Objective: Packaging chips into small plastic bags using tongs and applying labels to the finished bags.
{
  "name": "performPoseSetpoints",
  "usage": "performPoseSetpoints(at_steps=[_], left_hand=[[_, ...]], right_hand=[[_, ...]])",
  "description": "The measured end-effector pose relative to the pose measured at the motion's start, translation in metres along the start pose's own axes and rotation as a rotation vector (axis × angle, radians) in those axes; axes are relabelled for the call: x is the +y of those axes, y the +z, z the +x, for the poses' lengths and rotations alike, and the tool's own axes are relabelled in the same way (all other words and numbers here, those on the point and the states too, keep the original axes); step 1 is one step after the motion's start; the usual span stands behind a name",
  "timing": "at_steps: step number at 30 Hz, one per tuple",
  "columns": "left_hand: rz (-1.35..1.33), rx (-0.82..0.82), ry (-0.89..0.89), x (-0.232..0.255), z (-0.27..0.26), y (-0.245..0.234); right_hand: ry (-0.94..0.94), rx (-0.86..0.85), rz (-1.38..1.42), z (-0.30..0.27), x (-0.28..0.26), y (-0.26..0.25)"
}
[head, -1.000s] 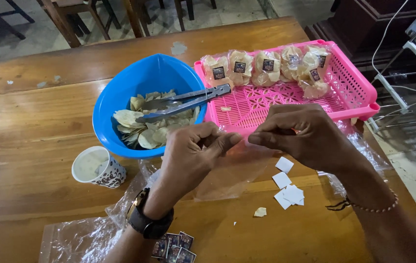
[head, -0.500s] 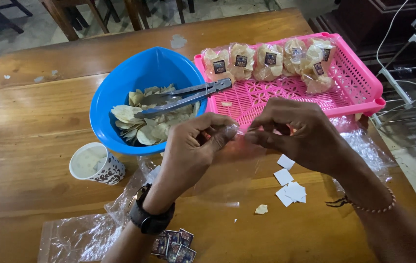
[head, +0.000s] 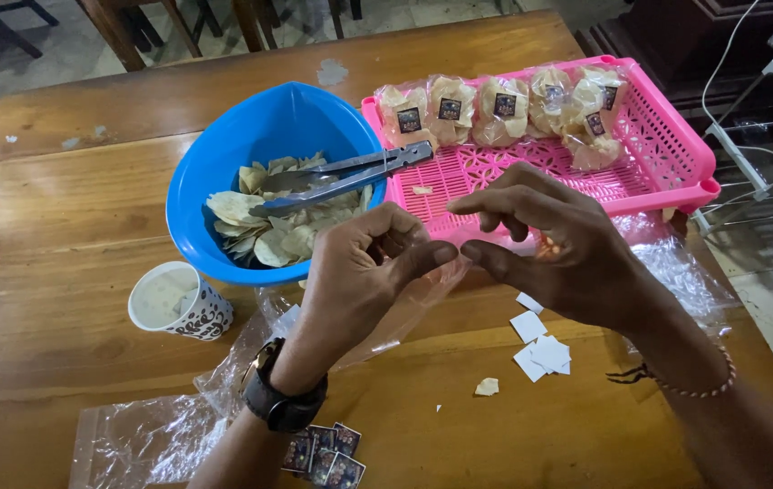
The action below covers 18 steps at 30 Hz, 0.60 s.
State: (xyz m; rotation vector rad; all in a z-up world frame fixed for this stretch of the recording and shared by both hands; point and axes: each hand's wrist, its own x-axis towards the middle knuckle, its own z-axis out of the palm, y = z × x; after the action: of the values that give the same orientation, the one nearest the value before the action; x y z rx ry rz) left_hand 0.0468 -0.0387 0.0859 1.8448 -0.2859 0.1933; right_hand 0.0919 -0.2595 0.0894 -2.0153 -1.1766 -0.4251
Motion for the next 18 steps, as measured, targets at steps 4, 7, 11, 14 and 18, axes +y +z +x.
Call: performPoseSetpoints(at_steps=[4,7,11,14,18], left_hand=[[0.003,0.009,0.007,-0.001,0.000,0.001],[0.001,-0.014,0.022,-0.002,0.000,0.001],[-0.007,-0.031,-0.039,0.000,0.000,0.002],[0.018,-0.056,-0.021,0.000,-0.001,0.002],[0.046,-0.045,0.023,-0.005,0.000,0.004]], right_hand=[[-0.020,0.038,-0.035,-0.001,0.000,0.000],[-0.046,0.081,-0.041,-0.001,-0.001,0.000],[-0.045,0.052,-0.091,-0.004,0.004,0.001],[-0.039,0.022,-0.107,-0.003,0.003,0.001],[-0.048,0.003,-0.115,-0.005,0.008,0.002]])
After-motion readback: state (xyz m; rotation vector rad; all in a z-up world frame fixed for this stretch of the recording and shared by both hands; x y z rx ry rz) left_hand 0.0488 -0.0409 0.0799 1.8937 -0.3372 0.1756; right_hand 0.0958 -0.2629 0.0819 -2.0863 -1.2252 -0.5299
